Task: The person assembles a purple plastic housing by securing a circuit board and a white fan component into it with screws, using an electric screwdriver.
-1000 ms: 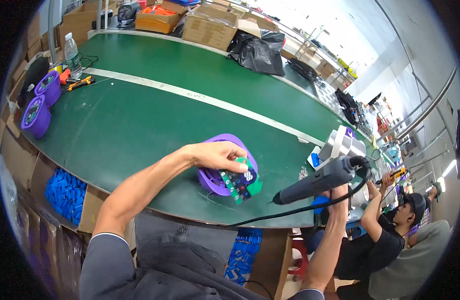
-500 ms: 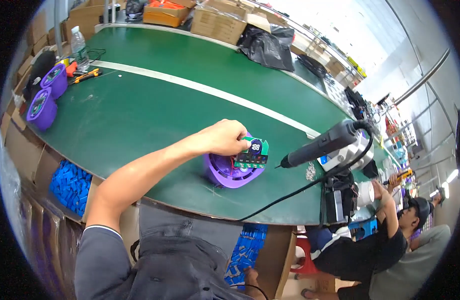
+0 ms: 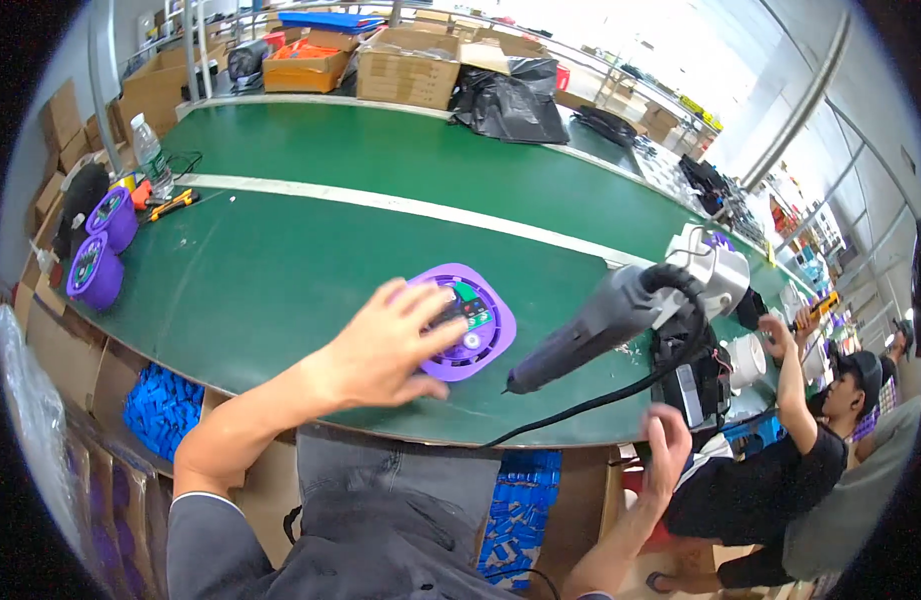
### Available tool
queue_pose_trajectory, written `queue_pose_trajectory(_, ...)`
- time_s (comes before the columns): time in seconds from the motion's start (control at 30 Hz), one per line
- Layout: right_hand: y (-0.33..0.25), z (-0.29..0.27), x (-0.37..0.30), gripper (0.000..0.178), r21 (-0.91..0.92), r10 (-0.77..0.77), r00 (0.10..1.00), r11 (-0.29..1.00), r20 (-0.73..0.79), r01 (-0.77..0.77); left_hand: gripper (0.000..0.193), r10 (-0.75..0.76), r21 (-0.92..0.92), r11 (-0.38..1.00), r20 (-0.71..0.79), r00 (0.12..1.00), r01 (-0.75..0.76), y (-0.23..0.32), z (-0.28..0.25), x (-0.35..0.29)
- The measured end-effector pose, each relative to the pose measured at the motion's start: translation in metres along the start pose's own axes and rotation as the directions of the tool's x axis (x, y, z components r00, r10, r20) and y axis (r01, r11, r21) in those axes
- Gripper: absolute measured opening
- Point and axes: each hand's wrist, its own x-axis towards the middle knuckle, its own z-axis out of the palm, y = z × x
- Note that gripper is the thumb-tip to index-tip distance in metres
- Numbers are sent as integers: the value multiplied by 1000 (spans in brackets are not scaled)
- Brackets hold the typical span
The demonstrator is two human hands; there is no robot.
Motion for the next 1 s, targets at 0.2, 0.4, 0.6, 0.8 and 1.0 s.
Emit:
queue_pose_trajectory(0.2,-72,128,18,90,252,-385,822,919,419,302,54,176,187,960,172,969,-208,-4,38,-13)
queue_pose_trajectory(0.4,-105,155,11,52,201,-421,907,891,26,408,32,257,286,922,49,965,-260,-12,39,-5)
queue_pose_trajectory(0.6,-79,136,24,44,280,-312,948,906,-69,319,10,-358,-208,910,44,933,359,-33,22,38)
queue_pose_trajectory(0.8,-91,110,26,51,376,-330,928,849,-172,372,18,-392,-621,-24,726,565,783,-82,89,32)
queue_pose_trajectory(1.0,-101,119,32,47,528,-213,970,841,117,121,18,-588,-707,-144,624,515,692,-75,122,0)
